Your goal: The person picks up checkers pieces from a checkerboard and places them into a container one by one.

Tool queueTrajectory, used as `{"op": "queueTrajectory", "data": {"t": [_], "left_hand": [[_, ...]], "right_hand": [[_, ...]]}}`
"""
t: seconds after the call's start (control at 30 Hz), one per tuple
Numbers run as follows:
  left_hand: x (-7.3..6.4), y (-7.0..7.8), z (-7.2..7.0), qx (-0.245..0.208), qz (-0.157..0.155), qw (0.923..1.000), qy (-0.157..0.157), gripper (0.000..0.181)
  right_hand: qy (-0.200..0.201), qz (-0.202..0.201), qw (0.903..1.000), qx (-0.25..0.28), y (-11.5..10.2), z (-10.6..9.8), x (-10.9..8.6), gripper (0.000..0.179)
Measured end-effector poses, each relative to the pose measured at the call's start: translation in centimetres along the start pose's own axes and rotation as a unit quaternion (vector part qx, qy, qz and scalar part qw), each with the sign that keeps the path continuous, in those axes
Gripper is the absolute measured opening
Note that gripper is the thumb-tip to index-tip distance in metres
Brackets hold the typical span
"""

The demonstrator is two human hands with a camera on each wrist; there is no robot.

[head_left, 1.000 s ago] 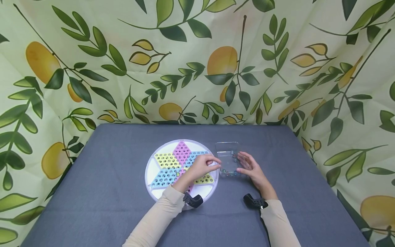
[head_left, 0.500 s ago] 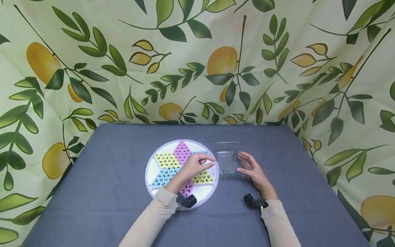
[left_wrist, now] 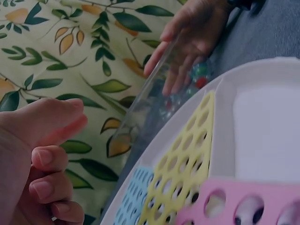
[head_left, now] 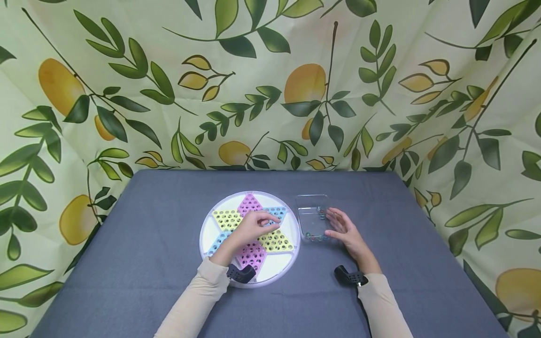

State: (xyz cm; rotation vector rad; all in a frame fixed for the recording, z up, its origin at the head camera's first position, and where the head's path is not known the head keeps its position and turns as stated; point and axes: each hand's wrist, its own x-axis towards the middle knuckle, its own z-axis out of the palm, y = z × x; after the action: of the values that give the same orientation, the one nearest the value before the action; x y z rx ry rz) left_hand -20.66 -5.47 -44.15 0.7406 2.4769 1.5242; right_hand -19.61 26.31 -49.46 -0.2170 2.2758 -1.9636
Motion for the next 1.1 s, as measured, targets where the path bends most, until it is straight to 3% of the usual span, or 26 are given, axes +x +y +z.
{"op": "queueTrajectory", "data": {"t": [0.37, 0.87, 1.1], "left_hand": [[-1.7, -2.1, -2.7, -0.011, -0.05, 0.9987, -0.006, 0.025], [-3.7, -3.9, -4.7, 0.024, -0.067, 0.9974, 0.009, 0.021], [-4.3, -4.5, -5.0, 0.04, -0.057, 0.9976, 0.006, 0.023]], "right_hand": [[0.003, 0.0, 1.0, 0.0, -0.1, 0.0, 0.1, 0.078], [0.005, 0.011, 0.9999, -0.007, -0.2, 0.2, -0.1, 0.078], [0.001, 0.008, 0.9999, -0.012, -0.2, 0.1, 0.0, 0.076]]}}
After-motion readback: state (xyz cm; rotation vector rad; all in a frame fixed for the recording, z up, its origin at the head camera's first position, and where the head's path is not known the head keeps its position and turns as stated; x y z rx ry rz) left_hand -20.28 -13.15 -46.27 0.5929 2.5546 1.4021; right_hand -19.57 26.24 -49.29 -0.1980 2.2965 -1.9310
